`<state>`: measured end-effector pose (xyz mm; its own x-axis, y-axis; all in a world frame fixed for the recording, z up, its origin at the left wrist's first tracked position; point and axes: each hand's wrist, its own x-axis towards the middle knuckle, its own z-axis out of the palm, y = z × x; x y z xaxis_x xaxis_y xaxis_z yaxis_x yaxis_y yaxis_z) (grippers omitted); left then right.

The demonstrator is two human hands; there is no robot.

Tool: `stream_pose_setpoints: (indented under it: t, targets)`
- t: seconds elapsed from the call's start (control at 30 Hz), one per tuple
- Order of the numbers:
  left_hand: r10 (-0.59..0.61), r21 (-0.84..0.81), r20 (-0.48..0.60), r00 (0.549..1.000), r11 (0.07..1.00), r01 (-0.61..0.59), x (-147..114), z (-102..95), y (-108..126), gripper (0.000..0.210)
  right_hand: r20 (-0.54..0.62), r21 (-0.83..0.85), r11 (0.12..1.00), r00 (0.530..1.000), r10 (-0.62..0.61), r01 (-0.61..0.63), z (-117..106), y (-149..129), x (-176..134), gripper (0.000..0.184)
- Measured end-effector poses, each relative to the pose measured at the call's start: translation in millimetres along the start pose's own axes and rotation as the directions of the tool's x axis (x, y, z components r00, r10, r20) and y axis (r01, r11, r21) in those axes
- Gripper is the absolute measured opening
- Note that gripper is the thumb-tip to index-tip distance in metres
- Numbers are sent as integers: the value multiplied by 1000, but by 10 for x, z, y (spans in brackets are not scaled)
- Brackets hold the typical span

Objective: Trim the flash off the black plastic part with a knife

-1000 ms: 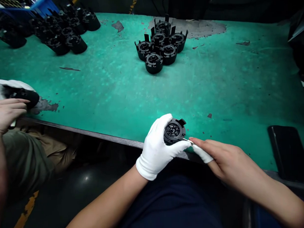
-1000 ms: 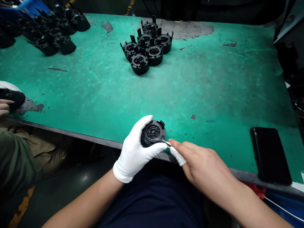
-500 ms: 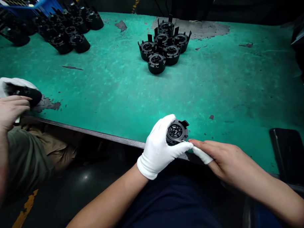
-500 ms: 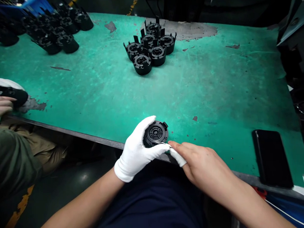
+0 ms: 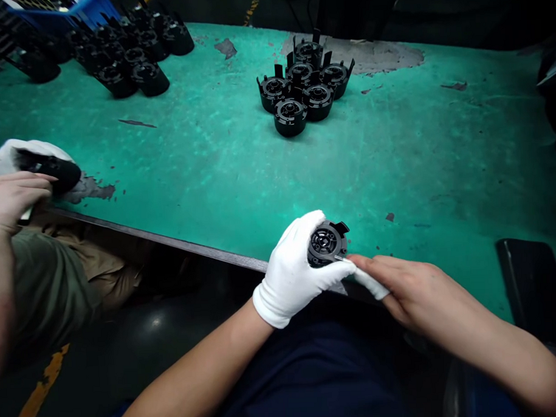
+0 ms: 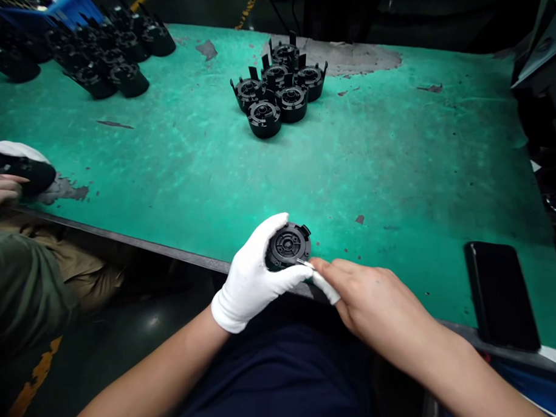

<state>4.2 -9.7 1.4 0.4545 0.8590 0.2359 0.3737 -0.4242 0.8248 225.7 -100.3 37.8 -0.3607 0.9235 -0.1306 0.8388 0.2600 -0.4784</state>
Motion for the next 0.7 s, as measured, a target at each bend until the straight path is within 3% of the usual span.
stream_pose_setpoints:
  t: [0.2, 0.3, 0.47, 0.57, 0.7]
  targets:
    - [-21, -9, 52, 998, 1000, 21, 20, -24, -4, 87, 38, -37, 999, 999, -7, 9, -83, -3, 8, 57]
    - [-15, 2, 134, 991, 1000, 15, 65, -113, -4, 90, -47, 54, 999, 999, 0, 3, -124, 23, -59, 48]
    - [48, 55, 317, 947, 996, -68, 129, -435, -13, 93, -174, 80, 995, 982, 78, -65, -93, 182, -225, 45]
    - [68, 53, 332, 941, 994, -90, 81, -536, -66, 96, -204, 48, 996, 975, 85, -77, 6, 286, -302, 46]
    - [89, 69, 236, 968, 992, -108, -32, -400, -135, 112, -294, 34, 997, 953, 76, -69, 113, 333, -294, 42]
